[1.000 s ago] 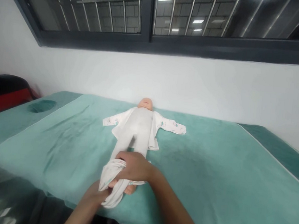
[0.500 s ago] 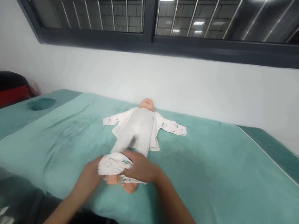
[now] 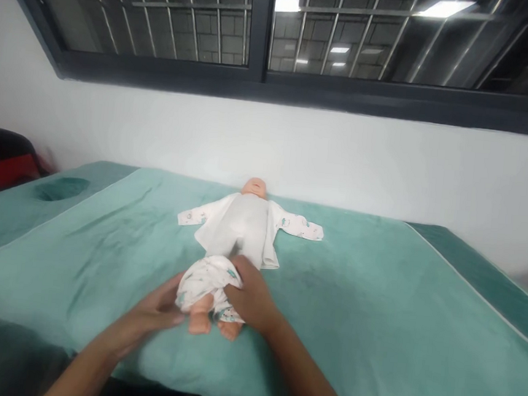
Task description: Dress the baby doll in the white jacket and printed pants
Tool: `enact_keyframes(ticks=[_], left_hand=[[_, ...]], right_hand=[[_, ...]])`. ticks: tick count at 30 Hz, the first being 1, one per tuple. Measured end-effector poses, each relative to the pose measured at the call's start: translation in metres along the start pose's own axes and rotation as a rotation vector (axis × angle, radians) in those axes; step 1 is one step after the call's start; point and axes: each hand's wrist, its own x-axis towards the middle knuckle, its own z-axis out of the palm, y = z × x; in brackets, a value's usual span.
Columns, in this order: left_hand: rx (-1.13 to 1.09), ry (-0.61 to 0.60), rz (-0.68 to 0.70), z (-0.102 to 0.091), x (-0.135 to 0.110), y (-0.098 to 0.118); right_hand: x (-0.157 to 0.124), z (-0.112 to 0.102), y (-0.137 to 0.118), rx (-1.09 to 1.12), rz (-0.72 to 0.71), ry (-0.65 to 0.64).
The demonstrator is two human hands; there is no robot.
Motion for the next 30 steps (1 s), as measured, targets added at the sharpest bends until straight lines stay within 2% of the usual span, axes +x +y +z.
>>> enact_keyframes(ticks=[2,4,6,8,10,12,14,17,20,27,30], left_hand=[[-0.018,-0.020,-0.026,-0.006,0.001,0.004],[0.000,0.090,-0.020,-0.008,0.013,0.008],[0.054,0.204,0.032,-0.008,0.031,0.011],[0.135,0.234,0.085,-0.007,0.053,0.011],[0.177,0.204,0.093,-0.006,0.074,0.008],[0.155,0.184,0.101,-0.007,0.090,0.001],[0.098,0.212,0.138,-0.009,0.100,-0.007],[-0.009,0.238,0.164,-0.014,0.104,-0.015],[-0.121,0.213,0.134,-0.018,0.100,-0.015],[-0.071,0.216,0.125,-0.017,0.094,-0.013],[-0.029,0.159,0.133,-0.017,0.095,-0.017]], right_hand=[[0.003,-0.001,0.001,0.015,-0.025,0.067],[0.006,-0.005,-0.001,0.096,-0.059,0.069],[0.011,-0.012,-0.003,0.245,-0.084,0.016],[0.018,-0.023,-0.001,0.347,-0.084,0.042],[0.027,-0.035,0.006,0.281,-0.042,0.209],[0.037,-0.045,0.020,0.062,0.044,0.430],[0.046,-0.050,0.037,-0.147,0.158,0.543],[0.054,-0.052,0.060,-0.209,0.283,0.487],[0.055,-0.062,0.073,-0.165,0.289,0.487],[0.025,-0.132,0.092,-0.218,0.328,0.866],[0.012,-0.139,0.101,-0.264,0.339,0.897]])
